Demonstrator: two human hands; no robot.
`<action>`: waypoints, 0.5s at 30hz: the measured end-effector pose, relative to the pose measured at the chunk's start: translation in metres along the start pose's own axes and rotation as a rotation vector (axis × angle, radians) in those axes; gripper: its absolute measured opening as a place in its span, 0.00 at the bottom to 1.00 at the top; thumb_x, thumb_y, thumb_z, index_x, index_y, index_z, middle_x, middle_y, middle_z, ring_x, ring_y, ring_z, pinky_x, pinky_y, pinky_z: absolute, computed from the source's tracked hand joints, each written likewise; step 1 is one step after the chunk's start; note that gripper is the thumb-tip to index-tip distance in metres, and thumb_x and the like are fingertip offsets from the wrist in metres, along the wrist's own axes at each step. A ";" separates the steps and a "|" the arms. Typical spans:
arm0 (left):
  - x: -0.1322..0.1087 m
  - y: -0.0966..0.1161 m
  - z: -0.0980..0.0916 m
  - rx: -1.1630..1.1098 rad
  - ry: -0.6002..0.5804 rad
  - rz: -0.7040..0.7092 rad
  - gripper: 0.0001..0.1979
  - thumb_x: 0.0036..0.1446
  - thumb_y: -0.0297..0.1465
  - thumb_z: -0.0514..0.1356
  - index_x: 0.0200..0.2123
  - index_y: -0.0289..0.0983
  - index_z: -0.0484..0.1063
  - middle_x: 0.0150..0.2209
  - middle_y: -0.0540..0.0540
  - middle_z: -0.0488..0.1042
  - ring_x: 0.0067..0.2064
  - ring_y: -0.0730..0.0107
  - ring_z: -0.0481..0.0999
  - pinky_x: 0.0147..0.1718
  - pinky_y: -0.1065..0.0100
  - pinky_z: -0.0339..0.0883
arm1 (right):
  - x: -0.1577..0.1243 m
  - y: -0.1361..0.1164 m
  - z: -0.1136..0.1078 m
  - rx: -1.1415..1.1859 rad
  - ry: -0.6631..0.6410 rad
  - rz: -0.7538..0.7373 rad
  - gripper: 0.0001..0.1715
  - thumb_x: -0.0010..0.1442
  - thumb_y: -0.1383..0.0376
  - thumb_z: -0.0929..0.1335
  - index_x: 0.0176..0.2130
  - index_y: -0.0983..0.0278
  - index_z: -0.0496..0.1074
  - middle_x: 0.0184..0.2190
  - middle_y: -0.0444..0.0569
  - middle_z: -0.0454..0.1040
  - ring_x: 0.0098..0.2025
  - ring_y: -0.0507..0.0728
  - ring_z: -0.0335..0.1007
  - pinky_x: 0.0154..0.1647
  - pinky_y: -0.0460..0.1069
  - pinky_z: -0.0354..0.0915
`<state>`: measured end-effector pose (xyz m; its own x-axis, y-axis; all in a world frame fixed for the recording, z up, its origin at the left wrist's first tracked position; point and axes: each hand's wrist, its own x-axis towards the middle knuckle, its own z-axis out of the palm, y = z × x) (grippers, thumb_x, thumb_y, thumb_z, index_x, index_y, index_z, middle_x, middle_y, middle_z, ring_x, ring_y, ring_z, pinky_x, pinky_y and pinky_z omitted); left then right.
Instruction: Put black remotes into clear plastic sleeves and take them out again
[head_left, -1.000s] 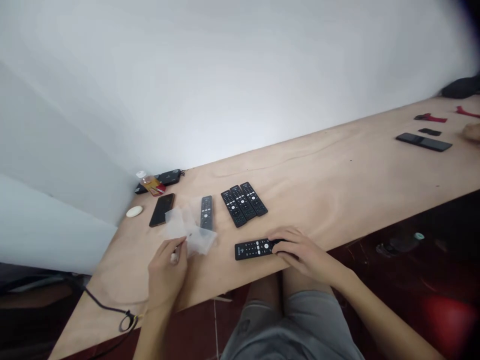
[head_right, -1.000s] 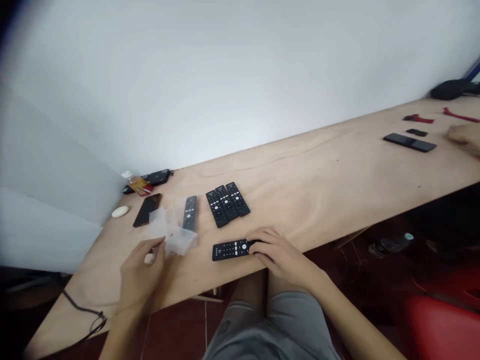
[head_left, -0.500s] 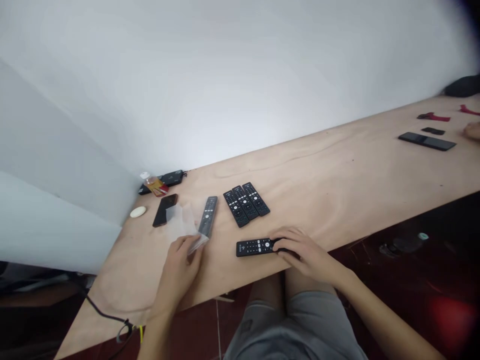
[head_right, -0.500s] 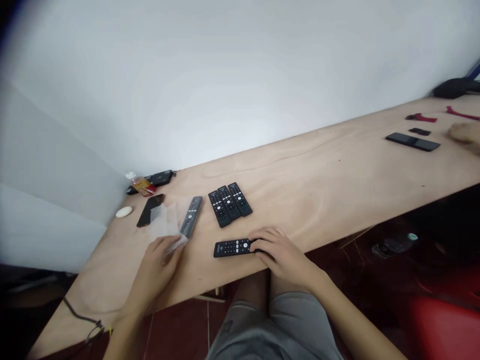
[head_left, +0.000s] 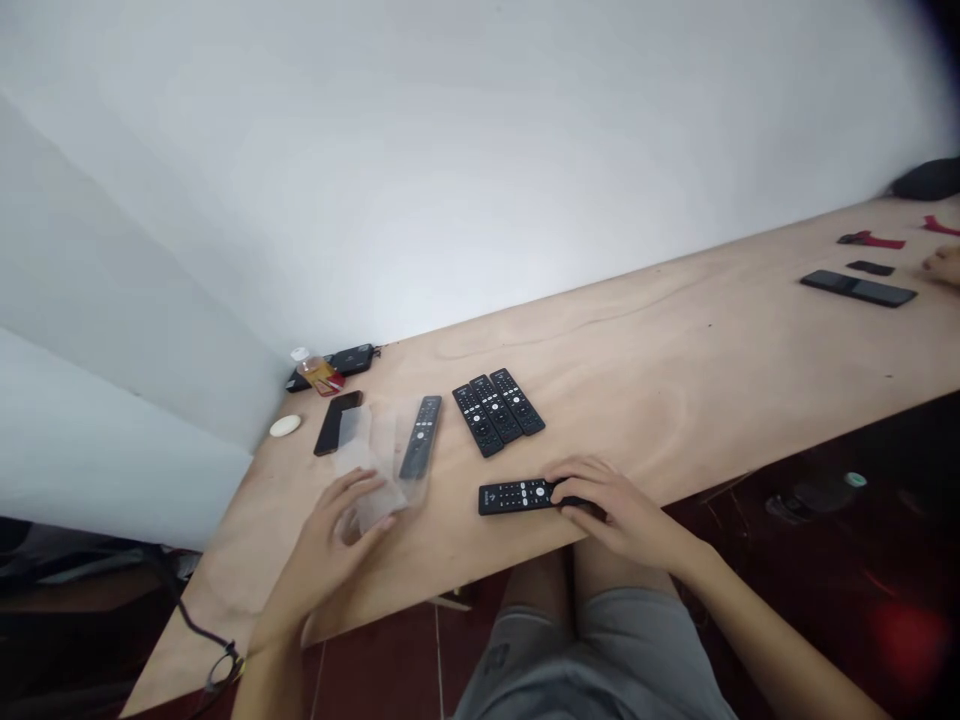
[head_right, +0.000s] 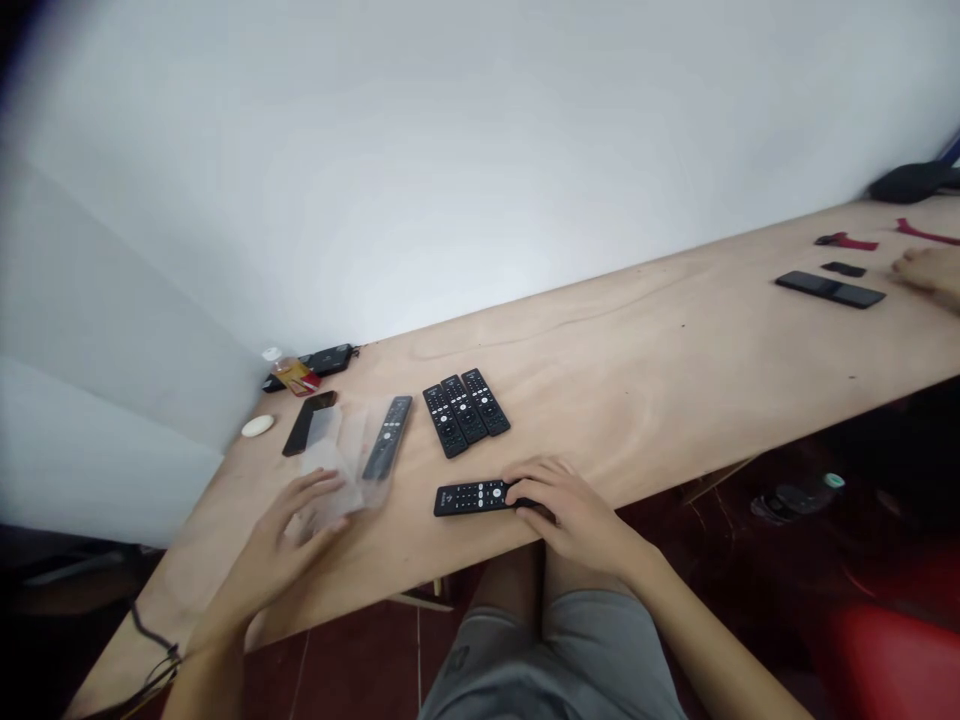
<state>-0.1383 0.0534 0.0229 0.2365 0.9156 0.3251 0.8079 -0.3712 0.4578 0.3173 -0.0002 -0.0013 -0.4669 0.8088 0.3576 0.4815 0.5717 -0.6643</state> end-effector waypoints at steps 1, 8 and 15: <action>0.001 -0.001 0.000 0.019 0.085 -0.040 0.22 0.66 0.51 0.64 0.53 0.42 0.80 0.61 0.39 0.78 0.64 0.48 0.77 0.66 0.46 0.69 | 0.001 -0.001 0.000 -0.009 -0.004 0.006 0.11 0.73 0.68 0.70 0.52 0.55 0.77 0.62 0.52 0.77 0.67 0.66 0.69 0.68 0.64 0.64; 0.023 -0.014 0.027 0.306 0.063 -0.390 0.46 0.54 0.61 0.64 0.63 0.30 0.72 0.64 0.24 0.74 0.68 0.28 0.69 0.69 0.37 0.60 | 0.008 -0.004 0.003 -0.053 -0.018 0.030 0.05 0.72 0.68 0.71 0.43 0.57 0.76 0.59 0.52 0.77 0.64 0.65 0.70 0.66 0.62 0.64; 0.034 -0.020 0.044 0.134 0.004 -0.170 0.36 0.57 0.44 0.62 0.65 0.33 0.69 0.68 0.30 0.69 0.71 0.40 0.69 0.71 0.44 0.62 | 0.005 0.003 0.003 0.002 0.027 0.040 0.05 0.72 0.68 0.71 0.44 0.56 0.75 0.59 0.51 0.77 0.63 0.65 0.71 0.66 0.62 0.65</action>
<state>-0.1223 0.0989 -0.0113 0.0893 0.9625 0.2561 0.9005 -0.1879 0.3921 0.3142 0.0052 -0.0039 -0.4269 0.8346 0.3481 0.4982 0.5383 -0.6797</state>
